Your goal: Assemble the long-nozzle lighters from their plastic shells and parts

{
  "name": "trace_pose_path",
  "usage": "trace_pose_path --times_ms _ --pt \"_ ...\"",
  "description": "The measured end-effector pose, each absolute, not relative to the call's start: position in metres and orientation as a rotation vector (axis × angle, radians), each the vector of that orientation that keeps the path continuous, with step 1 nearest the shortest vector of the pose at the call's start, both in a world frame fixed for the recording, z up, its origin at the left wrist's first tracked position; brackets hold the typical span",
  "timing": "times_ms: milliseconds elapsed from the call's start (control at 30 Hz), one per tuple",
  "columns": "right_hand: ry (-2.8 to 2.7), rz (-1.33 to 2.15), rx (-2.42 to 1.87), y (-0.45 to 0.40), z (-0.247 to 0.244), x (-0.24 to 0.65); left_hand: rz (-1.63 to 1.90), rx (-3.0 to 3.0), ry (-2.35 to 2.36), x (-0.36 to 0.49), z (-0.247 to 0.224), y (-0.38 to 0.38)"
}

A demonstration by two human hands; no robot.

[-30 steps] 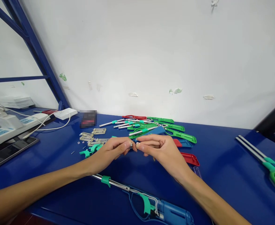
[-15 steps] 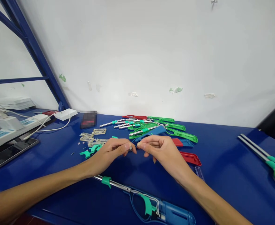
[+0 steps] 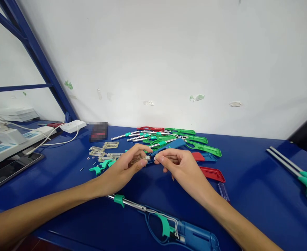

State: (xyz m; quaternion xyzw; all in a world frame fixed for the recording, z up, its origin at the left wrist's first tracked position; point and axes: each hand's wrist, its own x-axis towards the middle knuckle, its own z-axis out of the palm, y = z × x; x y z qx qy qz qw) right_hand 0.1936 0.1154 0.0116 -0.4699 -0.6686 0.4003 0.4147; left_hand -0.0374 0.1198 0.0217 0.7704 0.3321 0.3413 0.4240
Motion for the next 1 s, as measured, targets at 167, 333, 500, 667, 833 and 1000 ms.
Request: trace_pose_path --times_ms 167,333,500,667,833,1000 --pt "-1.618 1.038 -1.173 0.1147 0.0118 0.1918 0.872 1.918 0.825 -0.0358 0.0168 0.1242" --pt "-1.591 1.064 -1.156 0.1138 0.0134 0.1902 0.863 1.896 0.845 -0.0349 0.0171 0.1239" --pt "-1.585 1.095 -1.142 0.1115 0.0139 0.1872 0.847 1.870 0.838 -0.0346 0.0171 0.1222" --pt "-1.598 1.125 -1.133 0.1113 0.0134 0.1844 0.852 1.836 0.820 -0.0336 0.0150 0.1226" --pt "-1.615 1.121 -1.127 0.1113 0.0100 0.1842 0.850 1.797 0.800 -0.0326 0.0157 0.1218" --pt "-1.644 1.078 -1.133 0.1093 0.0072 0.1839 0.847 1.773 0.795 -0.0317 0.0180 0.1203"
